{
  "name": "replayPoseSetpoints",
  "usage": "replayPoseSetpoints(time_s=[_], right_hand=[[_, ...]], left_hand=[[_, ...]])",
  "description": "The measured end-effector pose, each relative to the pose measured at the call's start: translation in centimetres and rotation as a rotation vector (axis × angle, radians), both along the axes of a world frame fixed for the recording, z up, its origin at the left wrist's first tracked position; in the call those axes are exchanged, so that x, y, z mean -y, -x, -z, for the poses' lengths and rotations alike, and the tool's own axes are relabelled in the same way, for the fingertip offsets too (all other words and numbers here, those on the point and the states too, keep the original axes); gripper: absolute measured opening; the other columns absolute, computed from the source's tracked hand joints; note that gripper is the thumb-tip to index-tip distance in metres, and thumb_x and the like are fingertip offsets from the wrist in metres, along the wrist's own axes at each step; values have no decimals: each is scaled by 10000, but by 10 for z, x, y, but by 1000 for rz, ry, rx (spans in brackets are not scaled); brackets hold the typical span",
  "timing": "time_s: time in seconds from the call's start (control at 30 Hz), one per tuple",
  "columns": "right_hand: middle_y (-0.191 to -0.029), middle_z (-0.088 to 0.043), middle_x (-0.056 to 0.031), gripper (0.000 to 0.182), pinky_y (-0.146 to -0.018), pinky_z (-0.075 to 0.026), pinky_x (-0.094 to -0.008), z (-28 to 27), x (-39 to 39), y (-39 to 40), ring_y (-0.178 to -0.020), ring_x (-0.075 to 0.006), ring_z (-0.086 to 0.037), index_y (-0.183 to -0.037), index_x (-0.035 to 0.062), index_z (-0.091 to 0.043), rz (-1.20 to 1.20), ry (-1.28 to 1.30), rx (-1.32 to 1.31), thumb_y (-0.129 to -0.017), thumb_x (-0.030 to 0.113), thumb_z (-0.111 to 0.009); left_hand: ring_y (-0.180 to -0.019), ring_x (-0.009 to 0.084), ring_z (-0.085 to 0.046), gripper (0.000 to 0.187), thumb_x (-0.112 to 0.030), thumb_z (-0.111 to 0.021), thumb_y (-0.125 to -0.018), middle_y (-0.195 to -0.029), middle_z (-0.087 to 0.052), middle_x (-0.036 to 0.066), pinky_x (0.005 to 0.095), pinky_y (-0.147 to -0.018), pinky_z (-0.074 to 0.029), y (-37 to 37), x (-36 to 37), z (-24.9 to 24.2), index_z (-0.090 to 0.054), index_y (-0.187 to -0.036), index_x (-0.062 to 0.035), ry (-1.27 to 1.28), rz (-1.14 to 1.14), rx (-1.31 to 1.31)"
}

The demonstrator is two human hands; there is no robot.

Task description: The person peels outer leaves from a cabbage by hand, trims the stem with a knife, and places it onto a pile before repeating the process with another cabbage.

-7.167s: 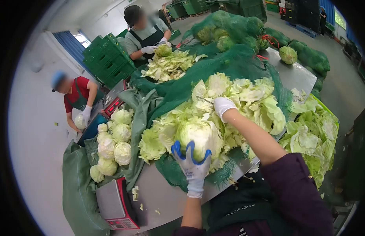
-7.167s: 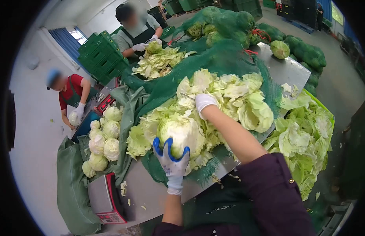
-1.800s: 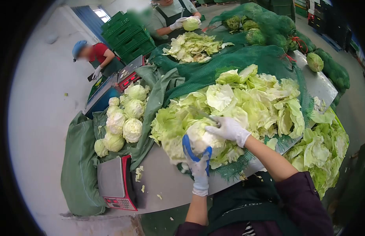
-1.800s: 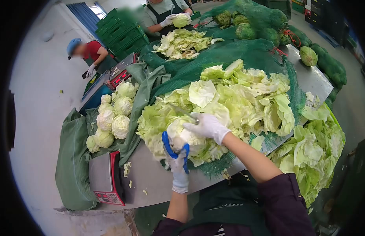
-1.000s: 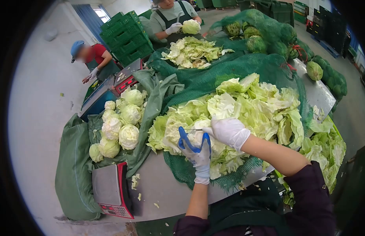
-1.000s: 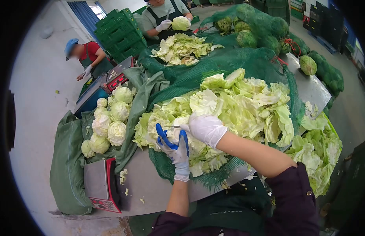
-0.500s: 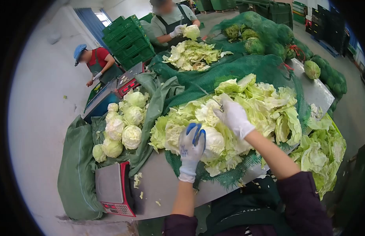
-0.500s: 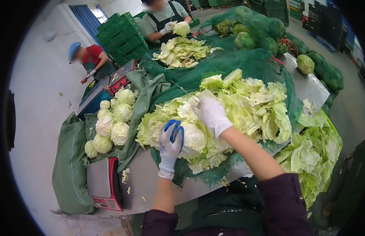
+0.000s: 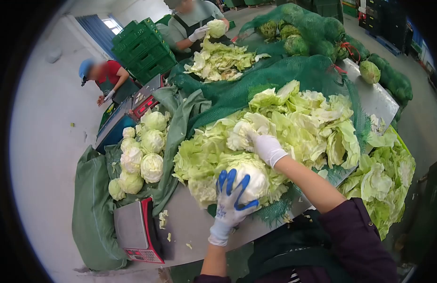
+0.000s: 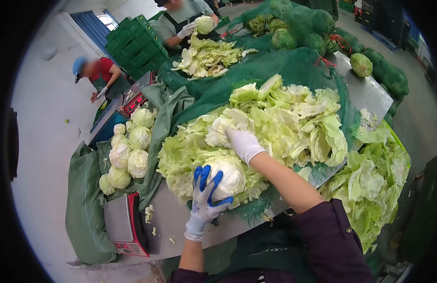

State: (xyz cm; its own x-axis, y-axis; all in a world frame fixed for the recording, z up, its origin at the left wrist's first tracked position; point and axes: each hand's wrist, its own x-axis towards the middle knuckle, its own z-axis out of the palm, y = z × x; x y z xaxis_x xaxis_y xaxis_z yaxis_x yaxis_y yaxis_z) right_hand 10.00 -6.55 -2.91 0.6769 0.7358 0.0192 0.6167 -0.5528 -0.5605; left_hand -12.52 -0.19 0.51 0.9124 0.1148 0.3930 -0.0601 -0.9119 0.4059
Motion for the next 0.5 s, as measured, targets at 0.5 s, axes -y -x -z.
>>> replayPoseSetpoints(time_s=[0.5], right_hand=[[-853, -633, -180, 278, -669, -497, -437, -60, 91, 31, -770, -367, -624, -1109, 67, -499, 127, -393, 105, -876, 200, -572]], left_hand=[[-1020, 331, -584, 948, -237, -813, -567, -1148, -601, 170, 407, -885, -465, -78, -34, -22, -375, -1399, -115, 210, -136, 64]])
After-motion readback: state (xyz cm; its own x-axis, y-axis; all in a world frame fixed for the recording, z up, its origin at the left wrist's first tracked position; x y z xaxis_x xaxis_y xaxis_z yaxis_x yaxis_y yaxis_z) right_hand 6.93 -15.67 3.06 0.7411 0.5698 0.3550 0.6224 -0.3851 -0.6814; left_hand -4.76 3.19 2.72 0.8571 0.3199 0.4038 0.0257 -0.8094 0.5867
